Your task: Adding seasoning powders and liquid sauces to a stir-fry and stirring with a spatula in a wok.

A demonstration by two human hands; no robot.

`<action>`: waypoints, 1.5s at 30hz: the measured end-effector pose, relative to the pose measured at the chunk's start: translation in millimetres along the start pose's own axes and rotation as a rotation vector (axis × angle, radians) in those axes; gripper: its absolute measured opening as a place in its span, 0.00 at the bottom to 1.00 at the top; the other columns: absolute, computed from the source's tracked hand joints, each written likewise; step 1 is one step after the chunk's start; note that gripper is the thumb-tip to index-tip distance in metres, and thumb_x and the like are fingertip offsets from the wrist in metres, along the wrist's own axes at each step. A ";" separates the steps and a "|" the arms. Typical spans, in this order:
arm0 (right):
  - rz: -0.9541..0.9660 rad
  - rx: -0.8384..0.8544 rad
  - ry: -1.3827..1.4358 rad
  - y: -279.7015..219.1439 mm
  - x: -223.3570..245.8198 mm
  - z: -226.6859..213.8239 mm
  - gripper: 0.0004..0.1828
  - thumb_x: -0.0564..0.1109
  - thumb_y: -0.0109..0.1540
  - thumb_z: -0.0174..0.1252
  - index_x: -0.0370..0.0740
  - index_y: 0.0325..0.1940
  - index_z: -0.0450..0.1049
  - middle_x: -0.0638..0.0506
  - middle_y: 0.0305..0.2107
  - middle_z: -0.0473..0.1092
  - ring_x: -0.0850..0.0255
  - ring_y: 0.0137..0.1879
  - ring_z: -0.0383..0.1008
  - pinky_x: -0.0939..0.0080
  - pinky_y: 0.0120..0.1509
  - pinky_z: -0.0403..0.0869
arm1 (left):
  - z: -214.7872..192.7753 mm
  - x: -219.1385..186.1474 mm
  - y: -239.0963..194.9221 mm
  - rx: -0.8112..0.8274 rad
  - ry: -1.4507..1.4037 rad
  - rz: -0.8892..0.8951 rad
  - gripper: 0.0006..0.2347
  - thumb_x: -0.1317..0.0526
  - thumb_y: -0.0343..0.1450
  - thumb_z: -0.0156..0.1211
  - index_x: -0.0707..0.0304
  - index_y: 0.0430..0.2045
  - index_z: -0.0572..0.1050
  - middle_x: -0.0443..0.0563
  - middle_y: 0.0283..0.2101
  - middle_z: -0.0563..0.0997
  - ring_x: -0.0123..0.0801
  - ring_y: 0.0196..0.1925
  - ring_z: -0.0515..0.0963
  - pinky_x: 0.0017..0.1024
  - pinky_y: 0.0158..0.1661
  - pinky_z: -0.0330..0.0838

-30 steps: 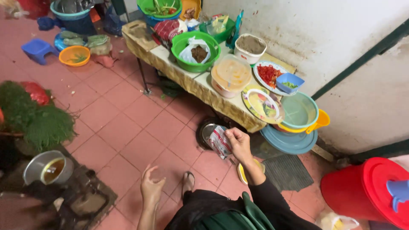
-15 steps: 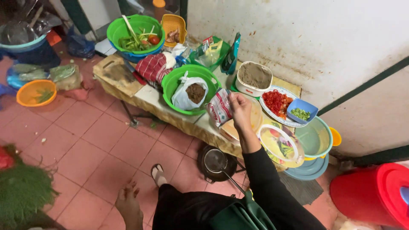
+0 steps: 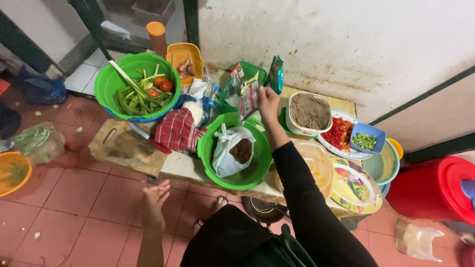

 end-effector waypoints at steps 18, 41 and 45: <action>-0.024 0.327 -0.953 44.5 -156.4 56.8 0.12 0.53 0.61 0.59 0.42 0.34 0.78 0.48 0.23 0.74 0.47 0.27 0.72 0.49 0.34 0.70 | 57.0 43.5 110.9 0.093 -0.025 -0.273 0.10 0.60 0.79 0.44 0.69 0.41 0.72 0.57 0.56 0.80 0.33 0.51 0.77 0.30 0.51 0.69; 0.179 -0.009 0.668 -298.3 30.4 164.0 0.47 0.74 0.71 0.26 0.38 0.83 0.44 0.34 0.73 0.52 0.46 0.78 0.50 0.41 0.80 0.49 | 161.0 26.0 60.6 1.053 0.565 1.477 0.40 0.26 0.70 0.16 0.49 0.64 0.66 0.52 0.79 0.49 0.51 0.80 0.39 0.61 0.71 0.28; -0.216 -0.098 0.435 -296.4 93.8 133.7 0.53 0.75 0.67 0.36 0.25 0.77 0.50 0.33 0.76 0.40 0.43 0.82 0.39 0.43 0.83 0.40 | 182.7 10.4 61.8 0.872 0.779 1.041 0.40 0.29 0.74 0.15 0.57 0.75 0.53 0.68 0.78 0.45 0.66 0.77 0.36 0.64 0.67 0.26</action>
Point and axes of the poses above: each hand's wrist, its own y-axis towards the middle knuckle, its own z-axis out of the palm, x = y × z, the point moved 8 cm from there along y, towards the middle knuckle
